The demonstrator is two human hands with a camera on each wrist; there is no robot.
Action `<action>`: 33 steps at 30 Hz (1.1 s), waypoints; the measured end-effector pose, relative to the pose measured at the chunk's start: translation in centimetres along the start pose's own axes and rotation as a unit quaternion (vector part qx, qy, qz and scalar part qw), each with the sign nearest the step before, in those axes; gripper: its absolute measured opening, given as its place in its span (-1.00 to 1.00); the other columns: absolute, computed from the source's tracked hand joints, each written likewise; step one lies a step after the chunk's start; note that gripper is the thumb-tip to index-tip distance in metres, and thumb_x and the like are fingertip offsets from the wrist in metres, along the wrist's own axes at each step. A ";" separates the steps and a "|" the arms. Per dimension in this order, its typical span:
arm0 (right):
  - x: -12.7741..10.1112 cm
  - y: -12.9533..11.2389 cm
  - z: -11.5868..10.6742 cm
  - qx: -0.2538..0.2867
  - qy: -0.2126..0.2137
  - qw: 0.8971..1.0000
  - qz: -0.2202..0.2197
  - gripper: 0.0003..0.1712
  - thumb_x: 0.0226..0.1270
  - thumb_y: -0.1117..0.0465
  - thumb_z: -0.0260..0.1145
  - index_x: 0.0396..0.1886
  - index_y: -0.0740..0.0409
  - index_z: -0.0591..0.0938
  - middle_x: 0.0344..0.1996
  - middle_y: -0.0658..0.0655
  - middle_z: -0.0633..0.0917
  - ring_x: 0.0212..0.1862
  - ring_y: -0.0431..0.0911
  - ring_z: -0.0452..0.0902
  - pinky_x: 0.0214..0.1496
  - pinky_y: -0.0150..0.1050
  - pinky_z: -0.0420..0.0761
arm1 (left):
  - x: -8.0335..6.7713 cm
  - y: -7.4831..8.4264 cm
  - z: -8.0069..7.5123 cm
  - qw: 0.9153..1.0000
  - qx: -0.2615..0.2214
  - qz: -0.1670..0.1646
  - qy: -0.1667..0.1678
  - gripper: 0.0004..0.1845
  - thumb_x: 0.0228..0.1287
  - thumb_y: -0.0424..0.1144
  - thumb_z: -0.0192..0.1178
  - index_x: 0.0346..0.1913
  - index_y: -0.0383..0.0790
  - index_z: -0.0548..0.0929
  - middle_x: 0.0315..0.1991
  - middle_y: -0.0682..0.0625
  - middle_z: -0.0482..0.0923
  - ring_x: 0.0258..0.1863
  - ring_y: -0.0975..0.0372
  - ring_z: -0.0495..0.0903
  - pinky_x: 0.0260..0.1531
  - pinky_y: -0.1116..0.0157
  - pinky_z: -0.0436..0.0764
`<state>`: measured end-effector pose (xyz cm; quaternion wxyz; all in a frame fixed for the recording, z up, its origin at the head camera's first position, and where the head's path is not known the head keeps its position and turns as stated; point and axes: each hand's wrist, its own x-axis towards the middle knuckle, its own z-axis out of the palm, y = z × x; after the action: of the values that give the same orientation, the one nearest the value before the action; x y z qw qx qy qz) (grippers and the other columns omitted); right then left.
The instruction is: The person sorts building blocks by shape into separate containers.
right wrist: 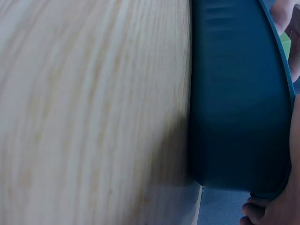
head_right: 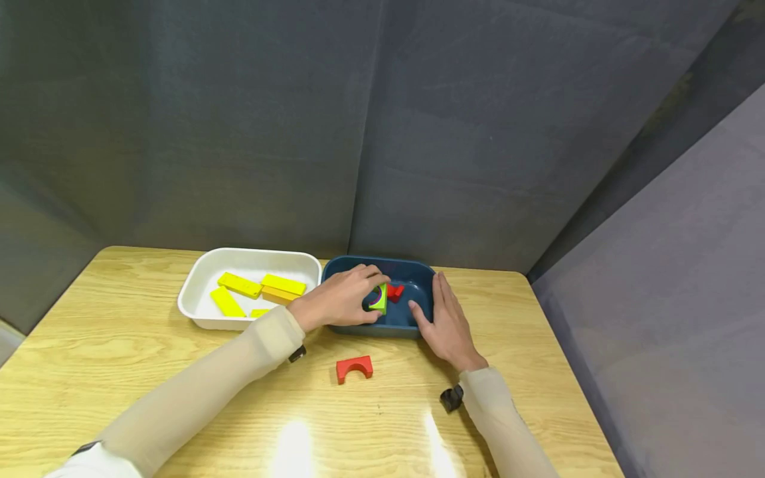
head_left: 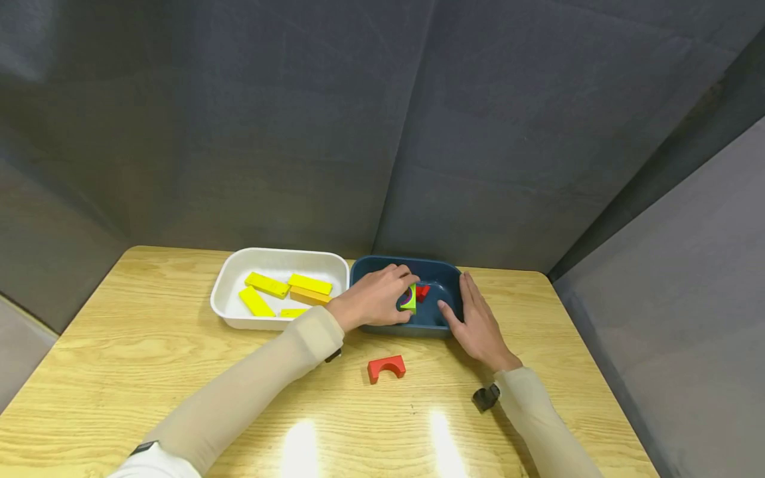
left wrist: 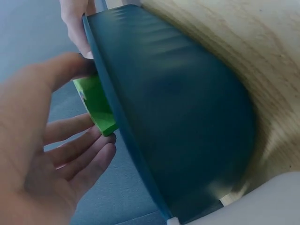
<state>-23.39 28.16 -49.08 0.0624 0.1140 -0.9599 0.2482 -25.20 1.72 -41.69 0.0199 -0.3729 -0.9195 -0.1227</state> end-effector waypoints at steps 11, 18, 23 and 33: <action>0.0 0.1 0.2 -0.005 -0.003 1.000 0.004 0.09 0.67 -0.36 0.04 0.76 0.28 -0.08 0.76 0.28 -0.11 0.72 0.31 -0.08 0.68 0.33 0.04 | 0.0 -0.3 0.5 1.000 0.013 -0.004 -0.007 -0.26 0.37 0.08 0.46 0.49 -0.22 0.57 0.36 -0.10 0.57 0.20 0.09 0.61 0.25 0.20 0.68; 0.0 0.1 0.2 -0.005 -0.002 1.000 0.006 0.08 0.67 -0.33 0.06 0.77 0.27 -0.08 0.76 0.27 -0.11 0.72 0.31 -0.08 0.68 0.33 0.05 | -0.1 -0.3 0.7 0.999 0.044 -0.015 -0.013 -0.22 0.42 0.24 0.35 0.53 -0.15 0.53 0.45 -0.08 0.52 0.31 0.09 0.59 0.33 0.15 0.63; 0.0 0.2 0.3 -0.005 0.001 1.000 0.004 0.09 0.66 -0.37 0.03 0.77 0.27 -0.08 0.76 0.27 -0.10 0.71 0.31 -0.07 0.68 0.33 0.05 | -0.4 -0.3 0.6 0.999 0.035 -0.017 -0.001 -0.28 0.46 0.16 0.35 0.52 -0.16 0.55 0.45 -0.09 0.54 0.31 0.07 0.60 0.36 0.13 0.62; 0.0 -0.1 0.3 -0.002 0.003 1.000 0.007 0.06 0.68 -0.31 0.07 0.76 0.30 -0.07 0.76 0.29 -0.09 0.71 0.32 -0.07 0.69 0.33 0.04 | -1.4 0.3 0.2 1.000 0.024 0.000 0.015 -0.35 0.50 0.05 0.34 0.50 -0.19 0.55 0.42 -0.09 0.55 0.28 0.09 0.62 0.32 0.19 0.64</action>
<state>-23.33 27.97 -49.28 0.0639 0.1067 -0.9609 0.2474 -23.97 0.96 -41.98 0.0427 -0.3703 -0.9218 -0.1066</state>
